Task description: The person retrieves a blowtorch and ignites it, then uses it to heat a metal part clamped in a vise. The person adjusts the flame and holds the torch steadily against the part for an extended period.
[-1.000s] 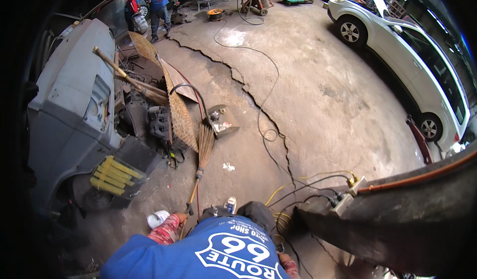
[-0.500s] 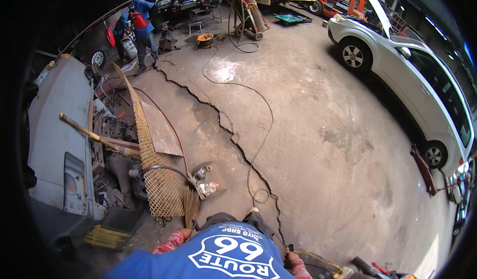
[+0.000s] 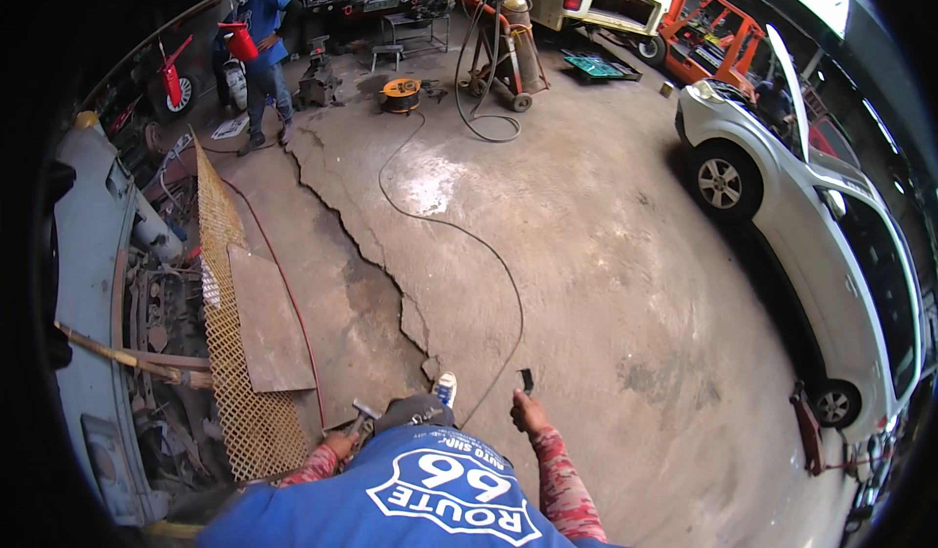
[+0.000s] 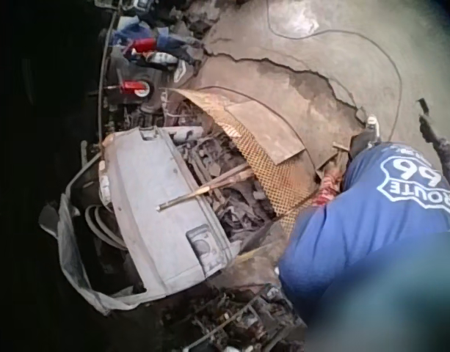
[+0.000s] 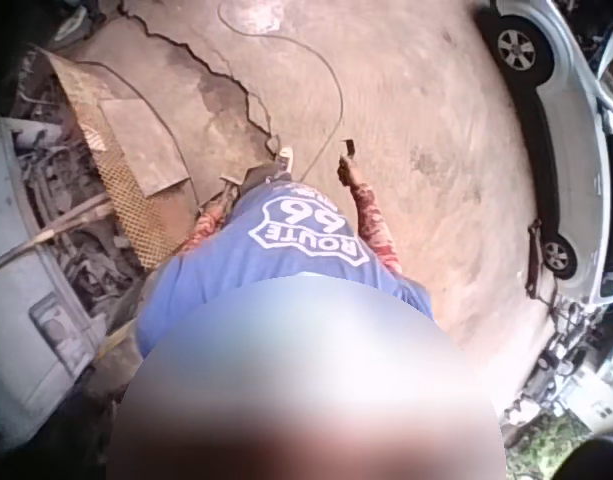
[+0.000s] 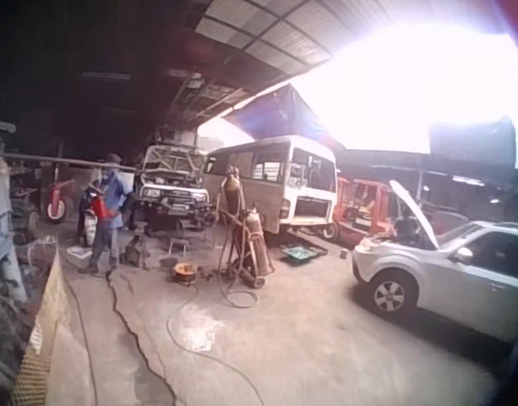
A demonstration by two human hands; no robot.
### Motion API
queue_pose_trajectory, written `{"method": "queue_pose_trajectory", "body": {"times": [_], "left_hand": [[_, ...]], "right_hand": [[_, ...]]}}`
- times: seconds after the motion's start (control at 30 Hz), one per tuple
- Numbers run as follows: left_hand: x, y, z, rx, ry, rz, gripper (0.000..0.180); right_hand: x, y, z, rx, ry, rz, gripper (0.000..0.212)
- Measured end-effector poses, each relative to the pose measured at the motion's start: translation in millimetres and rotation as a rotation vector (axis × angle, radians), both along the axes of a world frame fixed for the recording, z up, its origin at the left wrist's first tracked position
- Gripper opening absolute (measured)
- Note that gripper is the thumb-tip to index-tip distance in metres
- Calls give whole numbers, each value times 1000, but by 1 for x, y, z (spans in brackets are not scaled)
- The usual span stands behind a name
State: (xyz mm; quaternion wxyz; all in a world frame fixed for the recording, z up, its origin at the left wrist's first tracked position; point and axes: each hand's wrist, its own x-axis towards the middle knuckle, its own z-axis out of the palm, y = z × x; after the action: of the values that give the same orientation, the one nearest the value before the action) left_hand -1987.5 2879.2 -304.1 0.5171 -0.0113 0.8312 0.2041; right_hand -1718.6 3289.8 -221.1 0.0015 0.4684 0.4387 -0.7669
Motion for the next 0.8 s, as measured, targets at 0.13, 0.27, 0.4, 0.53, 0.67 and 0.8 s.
{"method": "queue_pose_trajectory", "body": {"times": [0.13,0.27,0.4,0.53,0.67,0.8], "left_hand": [[-144,206,100,299,116,-155,37],[-250,401,199,689,196,-246,34],[-327,563,241,1011,12,-267,27],[-422,687,274,1096,110,-351,26],[-529,764,309,1009,524,-558,27],[-631,836,290,999,572,-387,27]], "right_hand": [[-139,67,59,181,217,58,39],[-280,164,92,261,374,-119,34],[-415,288,107,164,486,-54,30],[-552,404,144,38,668,-30,38],[-691,489,188,-79,790,-26,35],[-820,582,199,24,756,30,27]]}}
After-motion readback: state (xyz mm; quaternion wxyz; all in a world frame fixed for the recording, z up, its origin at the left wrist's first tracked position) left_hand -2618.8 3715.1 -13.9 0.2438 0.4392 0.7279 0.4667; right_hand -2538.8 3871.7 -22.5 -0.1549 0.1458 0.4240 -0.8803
